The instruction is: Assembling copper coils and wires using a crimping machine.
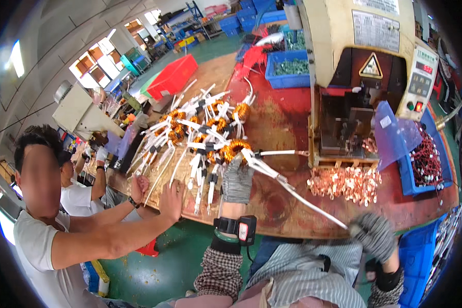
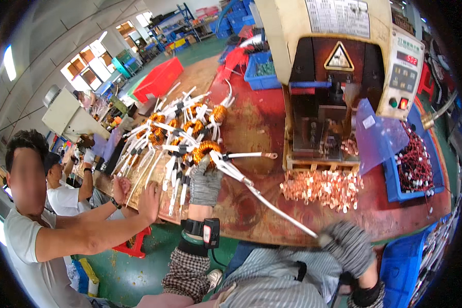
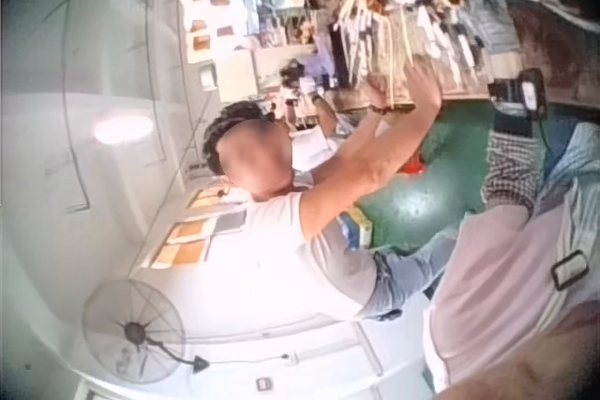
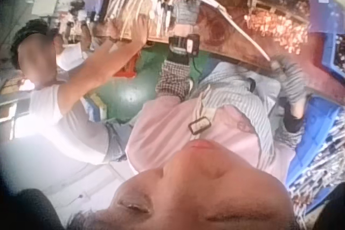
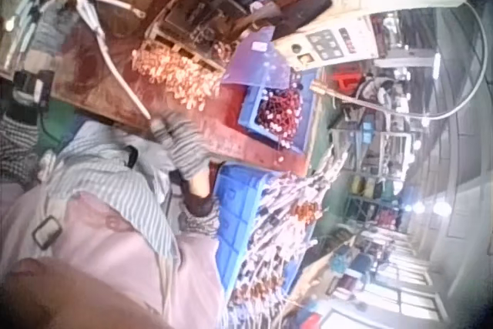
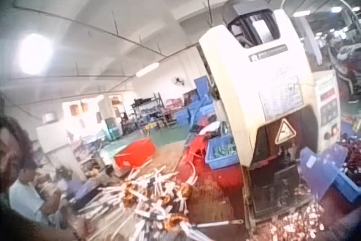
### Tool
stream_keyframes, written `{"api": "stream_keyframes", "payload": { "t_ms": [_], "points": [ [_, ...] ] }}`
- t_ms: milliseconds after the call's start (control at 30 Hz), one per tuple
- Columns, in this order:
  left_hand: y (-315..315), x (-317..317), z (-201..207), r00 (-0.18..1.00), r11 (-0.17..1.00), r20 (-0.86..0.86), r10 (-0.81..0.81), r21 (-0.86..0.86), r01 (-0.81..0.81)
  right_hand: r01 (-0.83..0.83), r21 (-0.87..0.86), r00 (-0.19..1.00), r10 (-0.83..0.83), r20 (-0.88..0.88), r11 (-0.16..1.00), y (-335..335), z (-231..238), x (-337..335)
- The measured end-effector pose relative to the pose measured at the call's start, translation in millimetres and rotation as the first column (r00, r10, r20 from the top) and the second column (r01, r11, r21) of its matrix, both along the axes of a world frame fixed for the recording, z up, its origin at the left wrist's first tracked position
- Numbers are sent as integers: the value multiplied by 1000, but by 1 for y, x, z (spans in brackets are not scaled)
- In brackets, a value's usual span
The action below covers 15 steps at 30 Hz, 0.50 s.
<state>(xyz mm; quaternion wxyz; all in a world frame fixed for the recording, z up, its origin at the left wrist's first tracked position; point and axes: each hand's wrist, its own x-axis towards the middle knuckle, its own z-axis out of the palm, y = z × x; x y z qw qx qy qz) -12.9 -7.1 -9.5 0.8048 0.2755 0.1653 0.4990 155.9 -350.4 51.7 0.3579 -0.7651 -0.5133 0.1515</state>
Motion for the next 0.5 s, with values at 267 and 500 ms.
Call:
{"api": "stream_keyframes", "payload": {
  "t_ms": [267,500],
  "points": [
    [-70,24,69,982,917,-54,178,372,-146,-156,397,984,108,140,905,63,106,-27],
    [-259,163,116,848,628,-202,-491,593,505,-35,848,755,570,-324,528,169,108,-89]
  ]
}}
